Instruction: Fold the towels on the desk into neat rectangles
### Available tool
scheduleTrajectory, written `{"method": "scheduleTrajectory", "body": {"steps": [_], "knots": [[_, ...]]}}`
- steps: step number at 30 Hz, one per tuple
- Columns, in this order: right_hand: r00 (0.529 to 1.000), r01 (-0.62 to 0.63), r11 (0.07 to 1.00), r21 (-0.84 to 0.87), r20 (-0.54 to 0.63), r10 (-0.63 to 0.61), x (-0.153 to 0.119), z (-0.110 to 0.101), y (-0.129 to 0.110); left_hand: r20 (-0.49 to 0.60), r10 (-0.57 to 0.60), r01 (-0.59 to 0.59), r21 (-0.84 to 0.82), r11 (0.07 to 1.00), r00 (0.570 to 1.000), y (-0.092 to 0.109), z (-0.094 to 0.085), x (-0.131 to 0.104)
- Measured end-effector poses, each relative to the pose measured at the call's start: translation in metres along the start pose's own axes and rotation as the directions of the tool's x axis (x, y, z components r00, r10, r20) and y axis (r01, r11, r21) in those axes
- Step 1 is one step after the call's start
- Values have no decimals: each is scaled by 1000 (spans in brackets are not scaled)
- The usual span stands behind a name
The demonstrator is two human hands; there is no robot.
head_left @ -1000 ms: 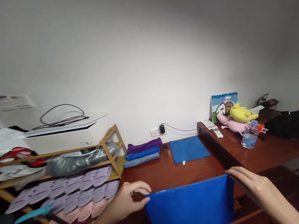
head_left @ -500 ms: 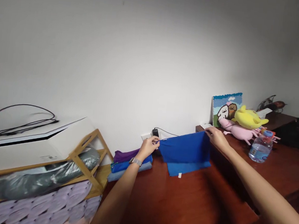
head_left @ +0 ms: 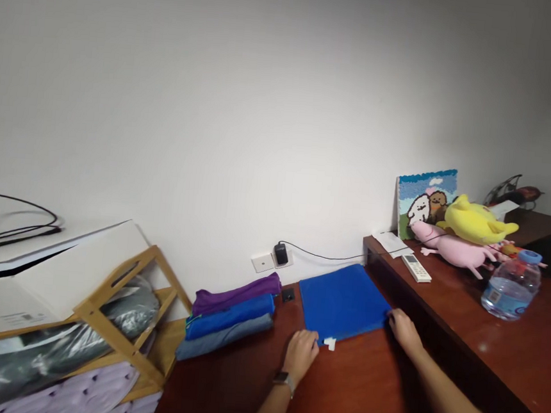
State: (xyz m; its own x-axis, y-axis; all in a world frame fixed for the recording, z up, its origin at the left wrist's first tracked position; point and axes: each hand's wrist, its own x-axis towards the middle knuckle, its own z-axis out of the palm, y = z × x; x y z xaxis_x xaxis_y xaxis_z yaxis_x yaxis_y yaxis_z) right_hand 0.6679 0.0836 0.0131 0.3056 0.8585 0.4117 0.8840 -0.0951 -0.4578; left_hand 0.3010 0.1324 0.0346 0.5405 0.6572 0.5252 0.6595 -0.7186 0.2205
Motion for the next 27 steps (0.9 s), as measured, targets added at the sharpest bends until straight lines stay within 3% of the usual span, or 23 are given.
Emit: {"method": "scheduleTrajectory", "body": {"steps": [2,5,8,10,12,15,19,21,23,25,27], "knots": [[999,33,999,9,-22,-33,-17,18,10,4,-25,25,-9,1000,1000,-1,18,-18],[989,100,995,-4,-110,-100,-32,31,19,19,-89,90,-47,995,996,1,30,-29],[986,82,990,-112,-134,-97,-41,34,23,74,-103,109,-86,990,992,6,27,-35],[993,42,980,-192,-99,-62,-45,34,23,100,-104,112,-78,991,990,1,17,-51],[998,22,969,-247,-58,-37,-50,34,24,93,-140,143,-19,990,986,-17,-2,-84],[1000,28,951,-308,-1,-30,-52,34,26,3,-254,252,134,959,967,-67,-49,-162],[986,94,904,-417,164,-27,-37,26,18,-157,-410,439,308,844,899,-126,-115,-257],[967,128,867,-481,255,-2,-19,20,-4,-164,-431,461,318,829,887,-136,-132,-279],[952,155,848,-507,305,8,2,16,-44,-157,-446,472,306,826,881,-135,-138,-283],[940,200,871,-448,339,-42,21,21,-104,-158,-467,493,293,819,870,-129,-137,-279],[911,273,923,-270,381,-158,35,35,-174,-152,-485,508,270,818,861,-124,-135,-276]]}}
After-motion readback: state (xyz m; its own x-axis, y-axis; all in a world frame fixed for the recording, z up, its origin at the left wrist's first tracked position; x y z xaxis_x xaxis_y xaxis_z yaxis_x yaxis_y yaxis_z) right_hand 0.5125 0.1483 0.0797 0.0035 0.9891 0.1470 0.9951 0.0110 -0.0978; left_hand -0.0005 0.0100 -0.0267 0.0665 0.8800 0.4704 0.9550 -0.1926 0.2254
